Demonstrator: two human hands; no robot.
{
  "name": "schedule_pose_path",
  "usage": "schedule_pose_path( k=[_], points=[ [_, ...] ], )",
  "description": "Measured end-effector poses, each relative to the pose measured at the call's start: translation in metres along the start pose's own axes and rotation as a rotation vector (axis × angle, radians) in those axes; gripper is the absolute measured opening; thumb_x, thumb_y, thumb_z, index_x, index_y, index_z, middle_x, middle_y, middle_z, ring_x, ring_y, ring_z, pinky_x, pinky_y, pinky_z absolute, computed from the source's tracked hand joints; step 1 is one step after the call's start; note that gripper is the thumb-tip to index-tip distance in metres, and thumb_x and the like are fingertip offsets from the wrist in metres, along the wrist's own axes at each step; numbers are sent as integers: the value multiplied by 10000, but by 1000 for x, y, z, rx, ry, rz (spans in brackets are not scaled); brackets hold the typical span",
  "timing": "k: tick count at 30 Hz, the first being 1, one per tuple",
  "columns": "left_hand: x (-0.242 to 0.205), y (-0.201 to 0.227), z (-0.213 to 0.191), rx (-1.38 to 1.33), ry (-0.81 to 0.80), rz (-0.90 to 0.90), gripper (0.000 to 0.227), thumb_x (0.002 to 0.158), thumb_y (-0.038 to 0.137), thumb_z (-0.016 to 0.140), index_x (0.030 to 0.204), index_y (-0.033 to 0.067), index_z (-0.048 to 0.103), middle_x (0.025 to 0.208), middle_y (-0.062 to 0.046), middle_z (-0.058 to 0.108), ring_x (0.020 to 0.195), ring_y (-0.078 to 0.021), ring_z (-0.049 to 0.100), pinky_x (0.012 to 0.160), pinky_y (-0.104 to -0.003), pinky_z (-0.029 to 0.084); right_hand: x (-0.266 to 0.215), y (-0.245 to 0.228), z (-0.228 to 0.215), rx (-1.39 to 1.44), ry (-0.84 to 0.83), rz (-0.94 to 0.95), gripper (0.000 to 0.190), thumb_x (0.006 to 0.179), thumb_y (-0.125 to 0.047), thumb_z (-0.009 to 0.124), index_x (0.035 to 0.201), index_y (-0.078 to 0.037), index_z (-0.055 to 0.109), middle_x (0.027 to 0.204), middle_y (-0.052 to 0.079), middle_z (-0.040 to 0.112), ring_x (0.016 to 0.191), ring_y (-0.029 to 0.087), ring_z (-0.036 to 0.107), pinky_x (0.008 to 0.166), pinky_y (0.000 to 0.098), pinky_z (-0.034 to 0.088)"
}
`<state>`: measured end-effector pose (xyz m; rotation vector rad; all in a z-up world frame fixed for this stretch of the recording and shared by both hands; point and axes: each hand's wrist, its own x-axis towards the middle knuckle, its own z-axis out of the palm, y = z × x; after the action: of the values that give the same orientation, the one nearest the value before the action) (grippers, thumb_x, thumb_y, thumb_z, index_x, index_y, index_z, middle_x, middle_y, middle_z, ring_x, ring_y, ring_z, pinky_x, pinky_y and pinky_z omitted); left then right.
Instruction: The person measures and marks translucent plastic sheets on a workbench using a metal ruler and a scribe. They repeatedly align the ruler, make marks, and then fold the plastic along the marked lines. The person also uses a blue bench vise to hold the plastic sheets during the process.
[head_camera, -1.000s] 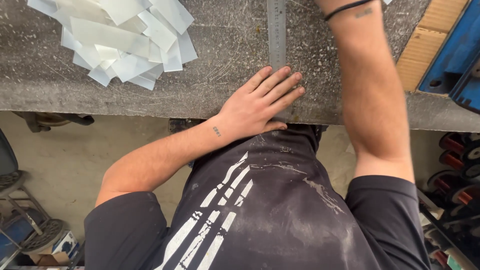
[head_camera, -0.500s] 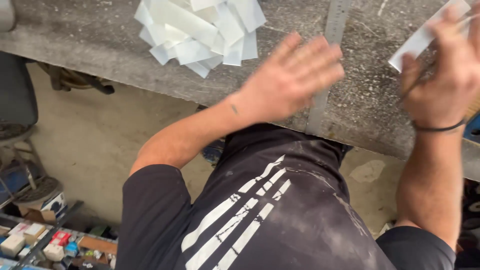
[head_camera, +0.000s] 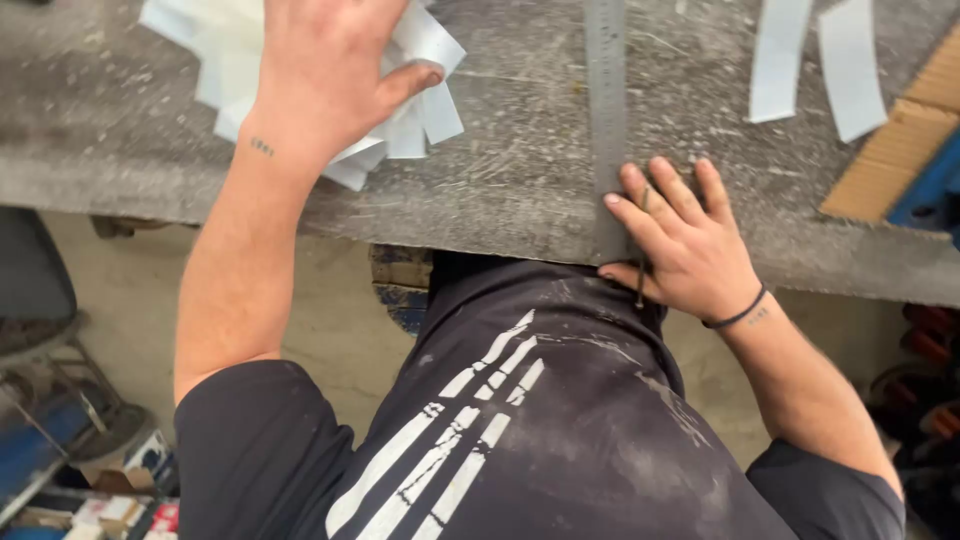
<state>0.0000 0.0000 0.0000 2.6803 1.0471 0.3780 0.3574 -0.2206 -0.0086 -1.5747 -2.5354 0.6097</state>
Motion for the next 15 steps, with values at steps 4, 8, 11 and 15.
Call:
schedule_pose_path(
  k=[4, 8, 11, 15],
  points=[
    [24, 18, 7, -11, 53, 35, 489, 840, 344, 894, 1184, 84, 664, 1109, -91, 659, 1075, -337, 607, 931, -504, 362, -20, 2, 15, -39, 26, -69, 646, 928, -566, 698, 1409, -138, 640, 1523, 123, 585, 1499, 376, 417, 1264, 606, 143],
    [39, 33, 44, -33, 51, 46, 408, 889, 310, 845, 1183, 88, 669, 1059, -72, 672, 1073, -305, 618, 943, -509, 368, -27, 2, 23, -55, 38, -89, 600, 914, -530, 716, 1396, -180, 644, 1510, 99, 585, 1501, 404, 396, 1261, 635, 117],
    [55, 46, 57, -56, 93, 48, 341, 907, 256, 815, 1172, 96, 670, 1052, -88, 671, 1069, -299, 619, 936, -486, 388, -27, 3, 24, -41, 30, -83, 623, 921, -521, 728, 1425, -169, 627, 1539, 118, 571, 1511, 402, 393, 1253, 636, 114],
    [69, 47, 84, -131, 88, 6, 334, 952, 311, 825, 1150, 86, 676, 1053, -91, 677, 1017, -319, 621, 899, -493, 403, -27, 1, 26, -42, 42, -90, 641, 905, -531, 722, 1427, -176, 613, 1532, 111, 572, 1502, 404, 391, 1253, 639, 101]
  ],
)
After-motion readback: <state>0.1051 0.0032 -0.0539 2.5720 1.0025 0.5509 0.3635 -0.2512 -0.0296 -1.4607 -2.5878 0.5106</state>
